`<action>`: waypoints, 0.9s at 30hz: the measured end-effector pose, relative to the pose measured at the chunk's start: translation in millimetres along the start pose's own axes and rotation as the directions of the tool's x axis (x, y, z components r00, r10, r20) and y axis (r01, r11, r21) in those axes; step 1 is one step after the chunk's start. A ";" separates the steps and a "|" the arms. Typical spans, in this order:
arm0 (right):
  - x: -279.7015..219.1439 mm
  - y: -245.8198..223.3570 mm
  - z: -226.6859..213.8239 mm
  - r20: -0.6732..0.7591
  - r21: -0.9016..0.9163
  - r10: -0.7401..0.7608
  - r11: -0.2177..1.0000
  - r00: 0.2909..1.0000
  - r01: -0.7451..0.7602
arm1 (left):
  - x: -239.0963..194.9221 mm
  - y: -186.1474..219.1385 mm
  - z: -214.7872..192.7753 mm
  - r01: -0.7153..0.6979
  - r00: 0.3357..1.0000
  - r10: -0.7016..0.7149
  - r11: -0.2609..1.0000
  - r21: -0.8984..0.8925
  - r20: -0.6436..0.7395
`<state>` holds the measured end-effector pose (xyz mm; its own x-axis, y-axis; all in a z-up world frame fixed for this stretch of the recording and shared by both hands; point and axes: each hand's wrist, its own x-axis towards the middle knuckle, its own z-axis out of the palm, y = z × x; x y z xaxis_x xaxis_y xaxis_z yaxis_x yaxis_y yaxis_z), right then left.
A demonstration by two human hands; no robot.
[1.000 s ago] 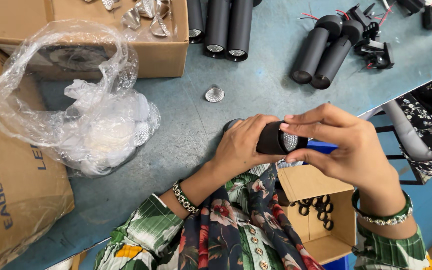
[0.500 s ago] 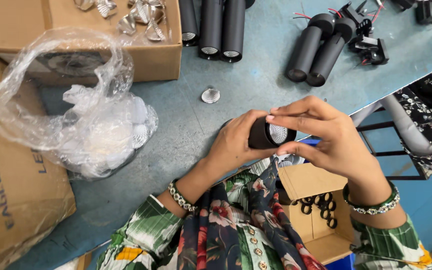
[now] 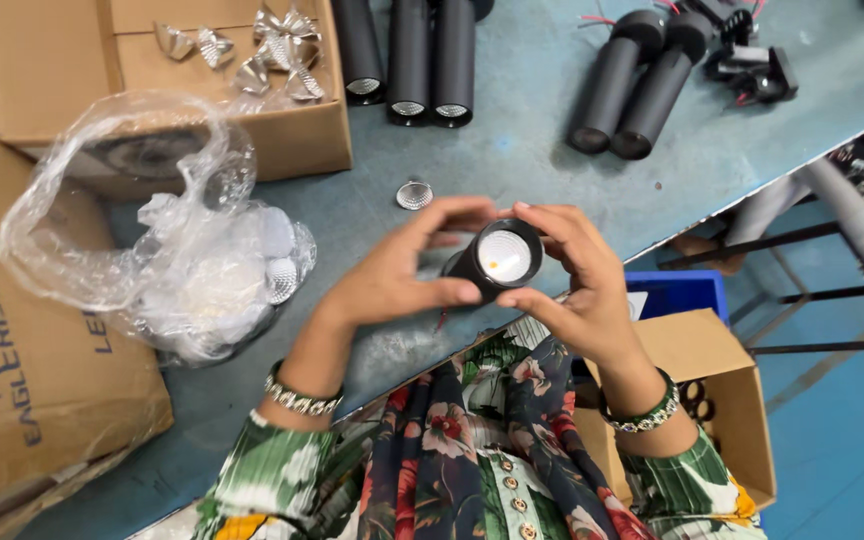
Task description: The person assembles a lighting fixture by inserting a silver reflector into the black housing, pressing it into place, and then attaching a black circular retaining ring onto the end of the housing.
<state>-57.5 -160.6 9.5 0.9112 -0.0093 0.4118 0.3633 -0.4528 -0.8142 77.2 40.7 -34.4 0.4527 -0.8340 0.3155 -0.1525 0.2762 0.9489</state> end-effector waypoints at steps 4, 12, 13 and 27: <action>-6.1 13.7 9.2 -0.052 0.009 -0.057 0.998 0.997 0.058 | -12.1 35.3 23.5 -0.030 0.956 0.076 0.986 0.166 -0.284; 0.5 27.3 13.9 -0.080 -0.232 -0.217 0.953 0.973 0.194 | 11.2 17.2 41.5 0.058 0.880 -0.020 0.996 0.067 -0.474; 2.7 27.8 13.3 -0.074 -0.223 -0.202 0.958 0.976 0.182 | 13.0 13.3 39.4 0.060 0.880 -0.059 0.998 -0.012 -0.472; 28.3 49.5 20.1 -0.111 -0.079 -0.299 0.953 0.948 0.291 | 28.1 -7.2 10.7 0.065 0.856 -0.191 0.961 -0.268 -0.479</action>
<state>-9.9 -165.4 -27.4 0.7338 0.0273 0.6788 0.5963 -0.5046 -0.6243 81.6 10.1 -32.3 0.8381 -0.5382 0.0895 0.1184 0.3396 0.9331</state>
